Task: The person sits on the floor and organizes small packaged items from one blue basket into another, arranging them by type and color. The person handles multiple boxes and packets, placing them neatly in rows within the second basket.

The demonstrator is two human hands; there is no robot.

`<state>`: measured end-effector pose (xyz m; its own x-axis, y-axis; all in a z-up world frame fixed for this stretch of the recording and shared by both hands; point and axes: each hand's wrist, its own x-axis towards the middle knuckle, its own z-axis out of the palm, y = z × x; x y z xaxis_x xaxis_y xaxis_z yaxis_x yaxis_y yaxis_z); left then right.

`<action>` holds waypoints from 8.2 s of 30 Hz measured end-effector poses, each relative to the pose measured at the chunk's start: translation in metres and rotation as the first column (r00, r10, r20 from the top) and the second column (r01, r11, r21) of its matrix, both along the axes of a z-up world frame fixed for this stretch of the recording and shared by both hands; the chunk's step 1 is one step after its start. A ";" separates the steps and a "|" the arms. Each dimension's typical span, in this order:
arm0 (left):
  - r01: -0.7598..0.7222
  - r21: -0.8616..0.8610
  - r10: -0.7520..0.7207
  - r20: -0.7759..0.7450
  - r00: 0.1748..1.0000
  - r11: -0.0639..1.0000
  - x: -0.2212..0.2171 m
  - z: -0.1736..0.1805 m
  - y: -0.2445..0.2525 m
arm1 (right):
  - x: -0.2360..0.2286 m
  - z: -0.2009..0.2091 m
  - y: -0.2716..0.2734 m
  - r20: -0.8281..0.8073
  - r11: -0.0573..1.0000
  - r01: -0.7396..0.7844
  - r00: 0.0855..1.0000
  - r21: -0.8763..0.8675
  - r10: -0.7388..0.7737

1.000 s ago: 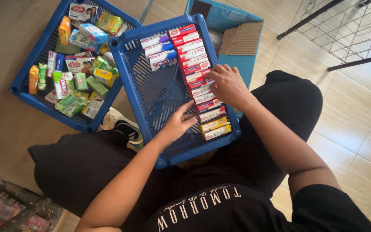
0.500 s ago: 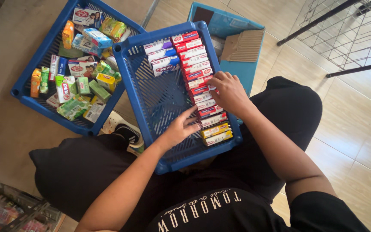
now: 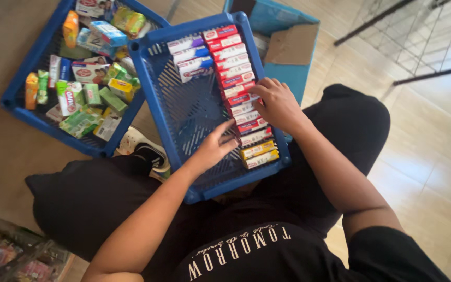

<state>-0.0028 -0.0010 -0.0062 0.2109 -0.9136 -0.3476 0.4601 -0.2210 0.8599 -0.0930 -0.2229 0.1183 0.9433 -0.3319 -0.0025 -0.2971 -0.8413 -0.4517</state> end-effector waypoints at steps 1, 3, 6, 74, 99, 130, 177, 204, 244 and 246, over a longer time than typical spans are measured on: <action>-0.011 0.007 0.011 0.004 1.000 1.000 0.001 -0.002 0.000 | 0.002 0.000 0.000 0.016 1.000 -0.013 1.000 -0.022 0.013; -0.026 -0.036 0.027 0.021 0.999 0.999 -0.003 -0.006 -0.001 | 0.002 0.001 0.002 0.051 0.997 -0.049 0.997 -0.065 0.052; -0.062 -0.058 0.065 0.062 0.996 0.996 0.002 -0.010 -0.005 | 0.005 0.006 0.008 0.118 0.996 -0.064 0.990 -0.068 0.072; 0.034 0.099 -0.100 0.796 0.597 0.995 -0.019 0.059 0.010 | -0.065 0.010 0.007 -0.035 0.522 -0.007 0.997 0.853 0.070; -0.158 0.197 -0.026 0.699 0.714 0.968 -0.007 0.066 0.007 | -0.045 -0.014 0.086 -0.079 0.954 -0.066 0.996 -0.291 0.045; -0.172 0.242 -0.066 0.738 0.671 0.955 0.013 0.075 0.016 | -0.003 -0.037 0.071 0.017 0.993 0.061 0.998 -0.098 -0.059; -0.427 0.565 -0.514 0.824 0.240 0.706 0.096 0.095 0.056 | 0.088 -0.090 0.029 -0.003 0.953 0.166 0.985 -0.254 -0.172; -0.439 0.619 -0.632 0.763 0.136 0.652 0.089 0.090 0.049 | 0.117 -0.092 0.023 0.004 0.947 0.130 0.991 -0.293 -0.135; -0.442 0.541 -0.485 0.840 0.243 0.716 0.090 0.085 0.049 | 0.040 -0.057 0.036 -0.047 0.990 -0.018 0.999 -0.137 0.011; -0.443 0.457 -0.325 0.881 0.343 0.771 0.098 0.084 0.055 | 0.029 -0.041 0.046 -0.040 0.979 -0.098 0.995 -0.177 0.092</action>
